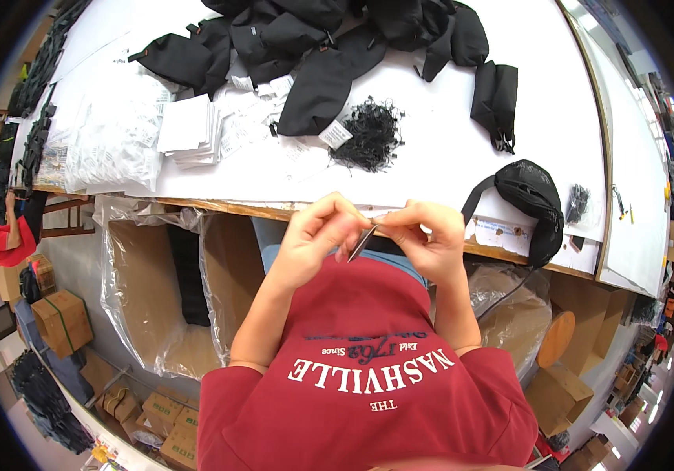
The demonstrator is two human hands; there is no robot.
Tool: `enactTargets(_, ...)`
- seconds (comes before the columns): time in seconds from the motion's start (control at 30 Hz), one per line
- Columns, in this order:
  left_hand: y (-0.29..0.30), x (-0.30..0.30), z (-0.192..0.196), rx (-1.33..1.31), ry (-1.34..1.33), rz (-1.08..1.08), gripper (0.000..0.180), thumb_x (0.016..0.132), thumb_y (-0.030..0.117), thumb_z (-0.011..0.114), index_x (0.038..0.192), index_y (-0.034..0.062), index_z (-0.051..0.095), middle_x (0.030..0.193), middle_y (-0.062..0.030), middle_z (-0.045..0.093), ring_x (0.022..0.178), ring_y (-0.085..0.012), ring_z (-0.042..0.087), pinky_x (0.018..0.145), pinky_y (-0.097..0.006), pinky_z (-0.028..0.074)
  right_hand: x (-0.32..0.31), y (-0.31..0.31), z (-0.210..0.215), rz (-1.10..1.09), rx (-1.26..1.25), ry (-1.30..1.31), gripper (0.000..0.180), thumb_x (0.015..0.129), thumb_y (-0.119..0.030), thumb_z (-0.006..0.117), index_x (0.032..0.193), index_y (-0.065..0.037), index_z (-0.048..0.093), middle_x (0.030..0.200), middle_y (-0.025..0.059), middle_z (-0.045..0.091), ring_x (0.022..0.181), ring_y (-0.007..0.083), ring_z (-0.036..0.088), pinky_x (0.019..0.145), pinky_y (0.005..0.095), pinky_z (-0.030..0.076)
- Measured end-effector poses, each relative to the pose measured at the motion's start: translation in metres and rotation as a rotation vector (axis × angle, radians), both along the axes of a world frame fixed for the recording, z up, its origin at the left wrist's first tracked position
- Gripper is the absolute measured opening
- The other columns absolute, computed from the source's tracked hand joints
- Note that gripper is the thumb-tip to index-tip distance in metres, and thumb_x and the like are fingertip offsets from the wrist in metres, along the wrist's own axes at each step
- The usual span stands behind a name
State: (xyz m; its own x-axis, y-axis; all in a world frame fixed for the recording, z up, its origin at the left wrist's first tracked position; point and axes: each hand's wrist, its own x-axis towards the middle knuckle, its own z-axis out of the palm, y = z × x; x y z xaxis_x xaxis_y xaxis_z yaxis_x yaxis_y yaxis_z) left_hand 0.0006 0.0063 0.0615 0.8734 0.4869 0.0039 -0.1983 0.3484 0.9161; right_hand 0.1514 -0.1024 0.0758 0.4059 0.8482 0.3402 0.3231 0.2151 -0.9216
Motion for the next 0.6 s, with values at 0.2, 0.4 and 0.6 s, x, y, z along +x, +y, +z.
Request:
enactTargets(0.2,-0.002,0.002,-0.009,-0.056,0.149,-0.055,0.011,0.093,0.015,0.056,0.094,0.0050,0.052,0.078,0.0028,0.052,0.062,-0.0019,0.045,0.054,-0.017,0.035,0.000,0.001,-0.014,0.068,-0.155,0.199,0.010,0.074,0.000,0.072,0.083,0.000,0.068,0.064,0.0014,0.059,0.051,0.0053,0.044,0.048,0.0201,0.034)
enactTargets(0.4,0.005,0.011,-0.011,-0.005,0.050,0.086,0.009,0.095,0.014,0.051,0.094,0.0050,0.049,0.074,0.0003,0.053,0.060,-0.0040,0.044,0.054,-0.018,0.035,0.006,0.007,-0.025,0.179,-0.221,0.484,0.008,0.083,-0.008,0.066,0.085,-0.001,0.063,0.065,-0.0015,0.058,0.055,0.0040,0.046,0.053,0.0198,0.036)
enactTargets(0.6,0.052,0.033,-0.039,0.181,0.090,0.032,0.010,0.092,0.013,0.053,0.097,0.0047,0.052,0.088,-0.0037,0.059,0.076,-0.0092,0.052,0.068,-0.022,0.040,0.011,0.007,-0.039,0.243,-0.330,0.351,0.011,0.084,-0.012,0.066,0.085,-0.002,0.061,0.060,-0.0054,0.050,0.053,0.0002,0.040,0.048,0.0181,0.031)
